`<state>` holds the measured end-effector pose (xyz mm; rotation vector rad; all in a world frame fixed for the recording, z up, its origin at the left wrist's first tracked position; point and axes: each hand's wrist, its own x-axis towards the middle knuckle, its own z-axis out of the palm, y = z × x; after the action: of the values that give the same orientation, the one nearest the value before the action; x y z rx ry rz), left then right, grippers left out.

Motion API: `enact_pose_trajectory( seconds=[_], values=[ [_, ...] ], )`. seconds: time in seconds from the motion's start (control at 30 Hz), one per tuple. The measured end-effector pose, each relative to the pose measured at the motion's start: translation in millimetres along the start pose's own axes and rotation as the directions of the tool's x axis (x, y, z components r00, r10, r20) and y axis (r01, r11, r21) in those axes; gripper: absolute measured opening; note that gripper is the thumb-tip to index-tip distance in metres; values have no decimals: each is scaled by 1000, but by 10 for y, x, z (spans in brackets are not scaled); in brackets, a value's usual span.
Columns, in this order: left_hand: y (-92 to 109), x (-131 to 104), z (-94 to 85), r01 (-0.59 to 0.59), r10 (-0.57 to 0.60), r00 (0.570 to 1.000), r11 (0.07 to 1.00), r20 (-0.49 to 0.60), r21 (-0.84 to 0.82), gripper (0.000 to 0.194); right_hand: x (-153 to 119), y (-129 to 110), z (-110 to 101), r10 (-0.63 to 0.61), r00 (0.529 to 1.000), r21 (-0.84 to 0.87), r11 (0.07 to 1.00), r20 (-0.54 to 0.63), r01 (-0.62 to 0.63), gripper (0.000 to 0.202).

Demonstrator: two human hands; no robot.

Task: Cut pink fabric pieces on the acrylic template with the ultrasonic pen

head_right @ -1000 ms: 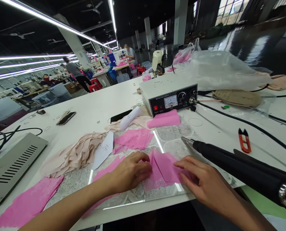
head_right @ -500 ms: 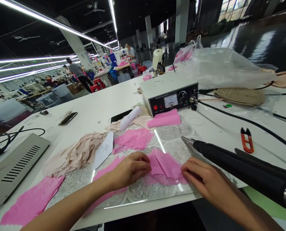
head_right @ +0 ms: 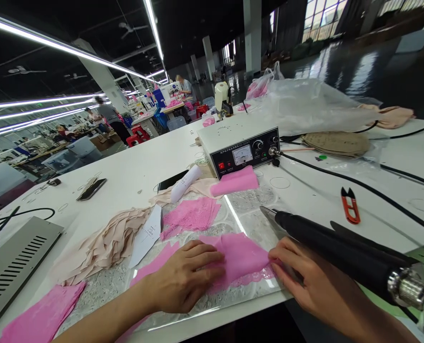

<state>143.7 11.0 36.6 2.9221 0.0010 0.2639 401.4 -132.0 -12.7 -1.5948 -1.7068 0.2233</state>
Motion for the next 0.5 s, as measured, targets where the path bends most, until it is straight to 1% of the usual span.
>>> enact_pose_trajectory(
  seconds=[0.07,0.13,0.2,0.27,0.3,0.33,0.37,0.43,0.5],
  values=[
    [-33,36,40,-21,20,1000,999,14,36,31,-43,3,17,-80,996,-37,996,35,82,13],
    [-70,30,78,40,-40,999,995,-9,95,31,-96,24,42,-96,995,-48,994,34,98,13],
    [-97,-11,96,145,-135,988,977,-69,159,29,-145,52,57,-64,997,-27,997,40,66,13],
    [-104,-54,84,231,-205,968,954,-147,193,27,-176,79,52,-1,999,21,1000,53,0,16],
    [-99,-64,68,248,-218,962,949,-166,193,26,-182,92,43,42,997,43,998,57,-45,18],
    [-90,-63,47,238,-210,964,954,-162,184,27,-183,104,30,87,995,55,994,54,-90,19],
    [-79,-51,25,204,-184,974,964,-128,167,29,-179,115,17,132,990,58,989,48,-134,20],
    [-62,-2,-8,112,-112,994,987,-6,112,35,-157,128,-5,196,980,47,979,28,-197,21],
    [-60,52,-16,67,-74,989,996,124,58,38,-124,121,-9,212,977,40,976,31,-213,18]
  ],
)
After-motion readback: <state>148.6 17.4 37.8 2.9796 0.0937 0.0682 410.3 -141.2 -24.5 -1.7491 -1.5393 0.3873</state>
